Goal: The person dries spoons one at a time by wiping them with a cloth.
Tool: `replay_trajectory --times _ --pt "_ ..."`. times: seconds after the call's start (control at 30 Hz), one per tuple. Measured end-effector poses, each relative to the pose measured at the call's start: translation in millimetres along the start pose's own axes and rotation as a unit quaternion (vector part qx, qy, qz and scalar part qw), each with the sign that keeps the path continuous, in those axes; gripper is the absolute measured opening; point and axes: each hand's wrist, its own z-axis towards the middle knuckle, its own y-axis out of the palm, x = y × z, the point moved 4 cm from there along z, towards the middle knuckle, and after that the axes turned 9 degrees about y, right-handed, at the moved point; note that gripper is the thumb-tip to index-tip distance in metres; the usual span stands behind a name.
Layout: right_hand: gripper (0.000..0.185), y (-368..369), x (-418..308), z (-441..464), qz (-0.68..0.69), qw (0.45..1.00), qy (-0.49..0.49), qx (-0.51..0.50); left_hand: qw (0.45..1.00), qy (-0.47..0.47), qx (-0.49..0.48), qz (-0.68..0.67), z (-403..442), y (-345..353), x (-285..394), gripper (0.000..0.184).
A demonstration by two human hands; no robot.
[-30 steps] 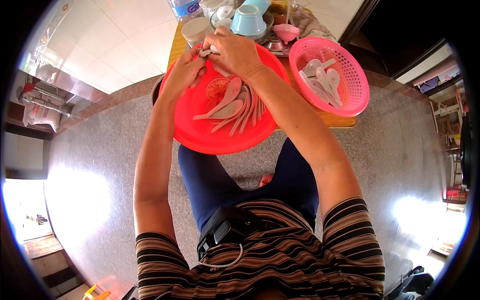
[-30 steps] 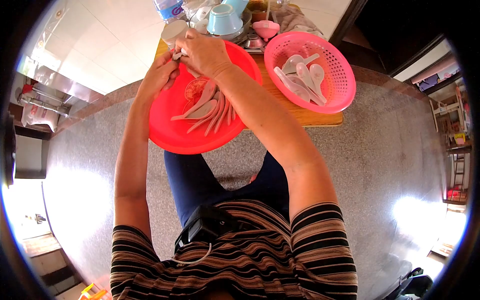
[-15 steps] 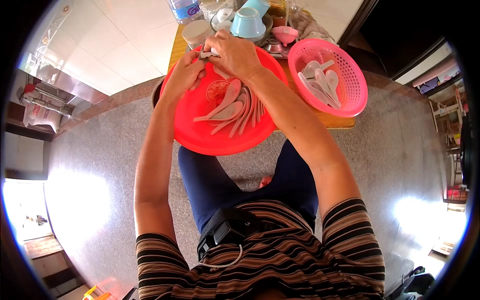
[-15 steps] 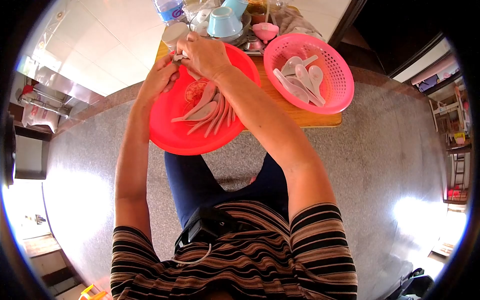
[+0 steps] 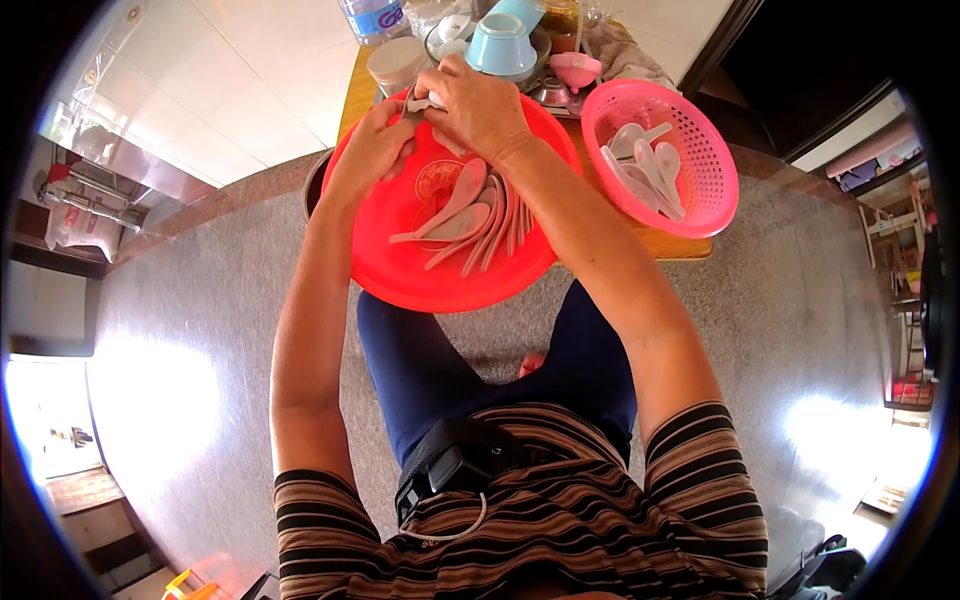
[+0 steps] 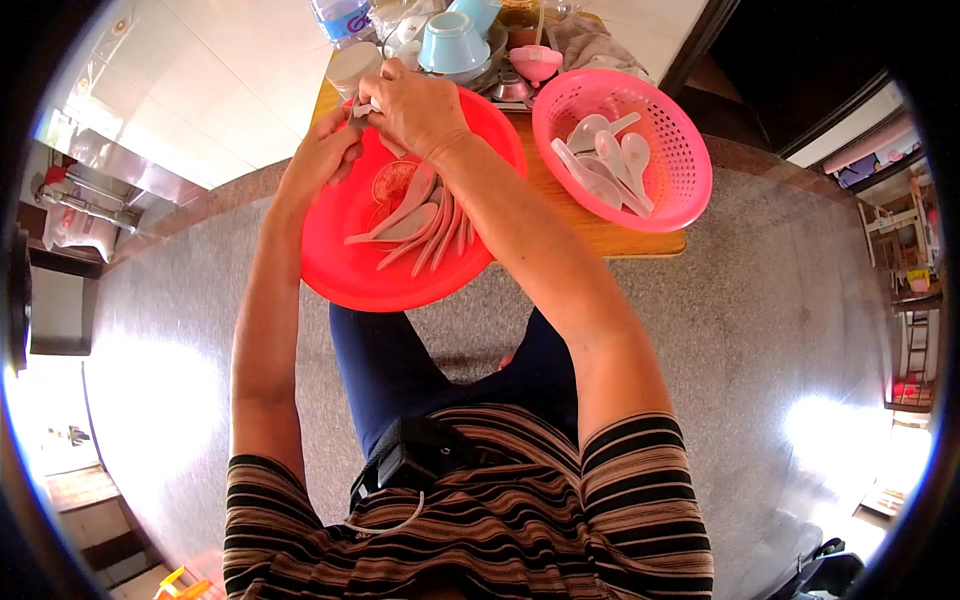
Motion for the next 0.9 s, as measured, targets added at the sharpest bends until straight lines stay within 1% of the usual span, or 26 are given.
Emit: replay_trajectory --times 0.27,0.33,0.63,0.9 --pt "0.021 -1.3 1.4 0.9 0.002 1.0 0.015 -0.005 1.0 0.011 -0.012 0.006 4.2 -1.1 -1.3 0.03" --pt "0.021 -1.7 1.1 1.1 0.0 1.0 0.02 -0.004 1.0 0.014 -0.005 -0.001 3.0 -0.8 1.1 0.02" --pt "0.021 -5.5 -1.0 -0.1 -0.001 1.0 0.021 0.011 1.0 -0.002 -0.001 -0.013 0.4 0.1 2.1 0.024" --pt "0.019 -6.2 -1.4 0.7 -0.004 0.999 0.028 0.014 1.0 -0.001 0.001 -0.017 0.5 0.1 2.8 0.022"
